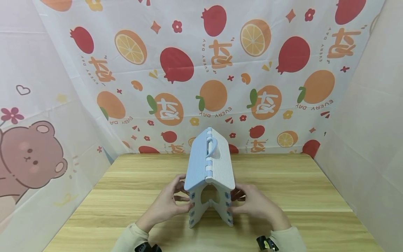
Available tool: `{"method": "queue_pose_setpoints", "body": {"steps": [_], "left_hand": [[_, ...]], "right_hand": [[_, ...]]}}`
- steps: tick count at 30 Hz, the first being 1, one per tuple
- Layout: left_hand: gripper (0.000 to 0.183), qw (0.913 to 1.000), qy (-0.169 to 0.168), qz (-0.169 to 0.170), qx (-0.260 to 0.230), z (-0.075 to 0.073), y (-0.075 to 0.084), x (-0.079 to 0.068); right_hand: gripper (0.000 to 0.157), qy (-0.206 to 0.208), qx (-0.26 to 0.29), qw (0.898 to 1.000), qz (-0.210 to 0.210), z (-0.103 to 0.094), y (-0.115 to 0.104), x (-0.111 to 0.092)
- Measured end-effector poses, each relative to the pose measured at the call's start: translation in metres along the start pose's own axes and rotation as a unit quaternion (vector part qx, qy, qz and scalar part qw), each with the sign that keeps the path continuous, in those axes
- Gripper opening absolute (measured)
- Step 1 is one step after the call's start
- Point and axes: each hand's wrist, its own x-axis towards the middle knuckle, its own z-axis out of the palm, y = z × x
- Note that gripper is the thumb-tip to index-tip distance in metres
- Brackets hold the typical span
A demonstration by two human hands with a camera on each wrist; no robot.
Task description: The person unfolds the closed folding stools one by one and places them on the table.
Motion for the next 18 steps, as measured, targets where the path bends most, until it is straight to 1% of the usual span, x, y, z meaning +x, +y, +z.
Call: {"method": "queue_pose_setpoints", "body": {"steps": [8,18], "left_hand": [[0.085,0.9999,-0.007,-0.003,0.007,-0.0026,0.0005,-0.0004],[0.085,0.9998,-0.016,-0.002,0.008,-0.0056,0.0011,-0.0015]], "right_hand": [[0.049,-0.004,0.006,1.000,0.010,-0.0034,-0.0002,-0.0017],[0.050,-0.015,0.030,0.999,0.010,-0.0066,0.0001,-0.0040]]}}
